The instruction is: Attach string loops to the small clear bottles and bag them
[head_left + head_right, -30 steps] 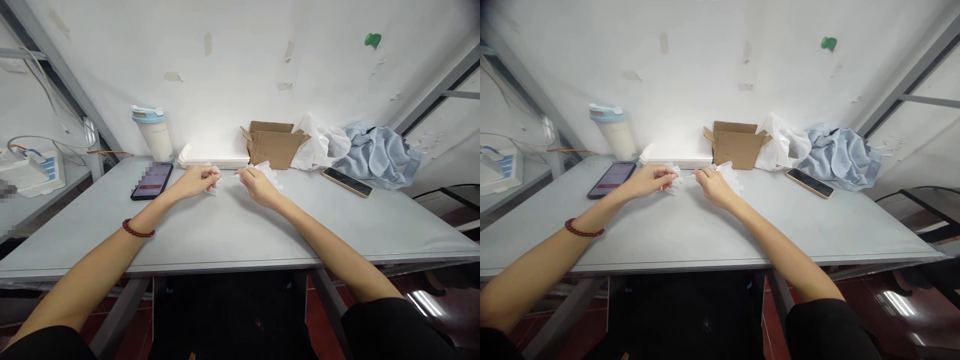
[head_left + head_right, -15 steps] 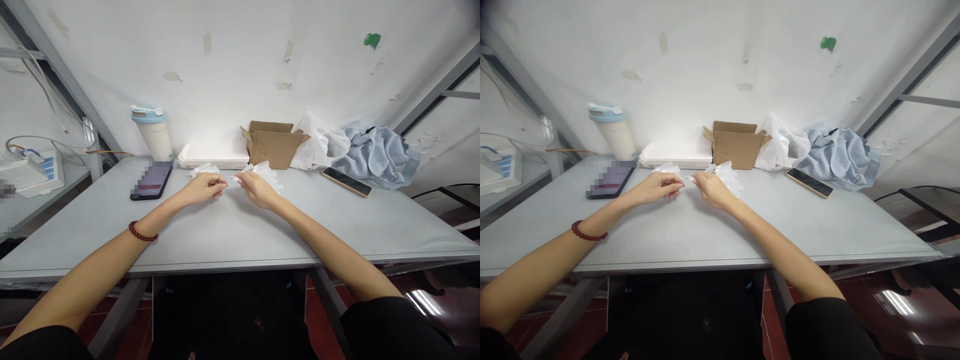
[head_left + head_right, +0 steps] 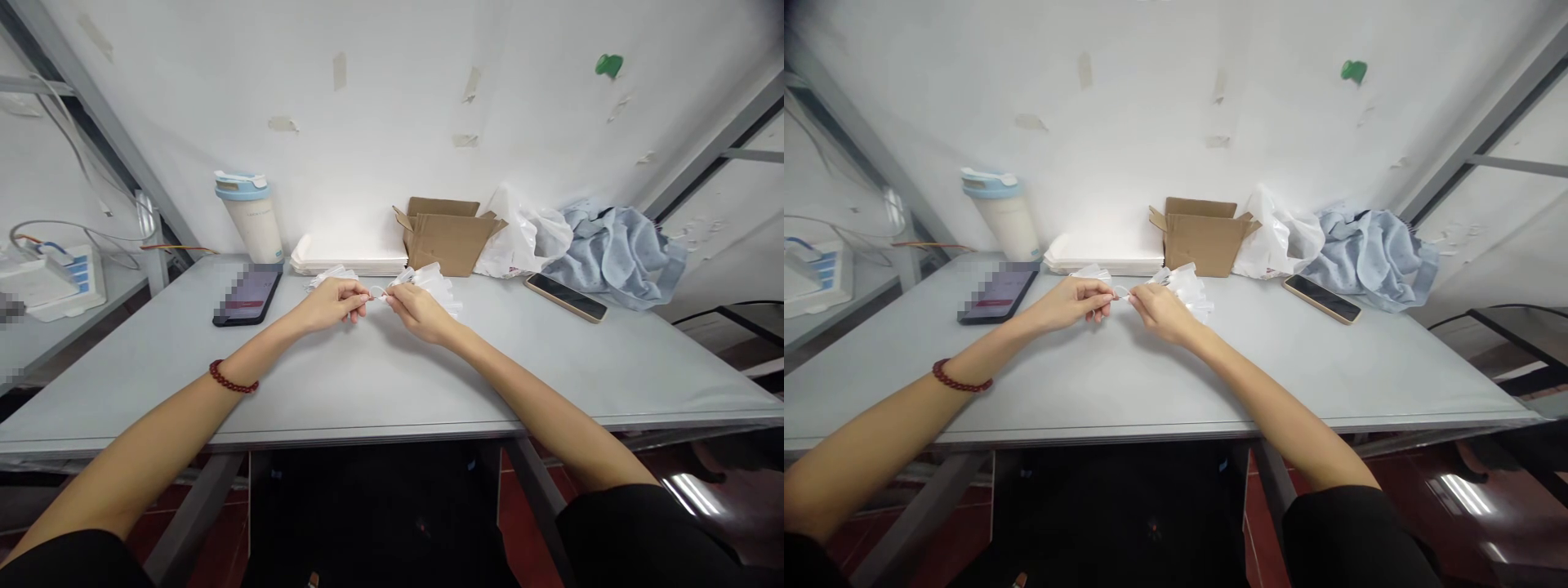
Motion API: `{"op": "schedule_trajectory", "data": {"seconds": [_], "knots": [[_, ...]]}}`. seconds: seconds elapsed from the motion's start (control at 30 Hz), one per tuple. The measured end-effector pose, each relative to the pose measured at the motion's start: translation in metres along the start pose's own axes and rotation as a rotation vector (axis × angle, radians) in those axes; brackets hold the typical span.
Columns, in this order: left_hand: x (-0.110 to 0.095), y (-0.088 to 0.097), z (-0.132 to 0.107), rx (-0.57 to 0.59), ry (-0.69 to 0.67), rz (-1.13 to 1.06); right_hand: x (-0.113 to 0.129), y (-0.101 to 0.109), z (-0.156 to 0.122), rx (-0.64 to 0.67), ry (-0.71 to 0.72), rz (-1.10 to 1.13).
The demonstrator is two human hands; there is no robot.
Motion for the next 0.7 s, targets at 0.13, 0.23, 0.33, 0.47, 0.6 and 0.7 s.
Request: {"op": "schedule_trajectory", "data": {"seconds": [0.13,0.23,0.33,0.47,0.6,0.7], "knots": [[0.001,0.000,0.000,0.003,-0.002,-0.010,0.000,-0.002,0.000,0.007,0.004,-0.010],[0.000,0.000,0.001,0.005,0.002,-0.012,0.000,-0.004,0.000,0.020,0.006,-0.023],[0.000,0.000,0.000,0.000,0.006,-0.015,0.000,-0.005,0.000,0.030,0.013,-0.028],[0.000,-0.002,-0.001,-0.015,0.006,-0.015,0.000,-0.005,0.000,0.018,0.028,-0.043],[0.001,-0.007,-0.001,-0.055,-0.009,-0.025,0.000,-0.007,-0.001,0.010,0.047,-0.076],[0.002,-0.011,-0.002,-0.065,-0.002,-0.015,-0.001,-0.010,-0.002,0.005,0.061,-0.094]]}}
Point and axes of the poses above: each hand's wrist, its own z-axis towards the middle knuckle, its own y-axis out of the back of the hand, x = y × z, the point moved 2 cm from there along z, towards the middle knuckle, and after that the axes turned 5 degrees about z, right-handed, at the moved point
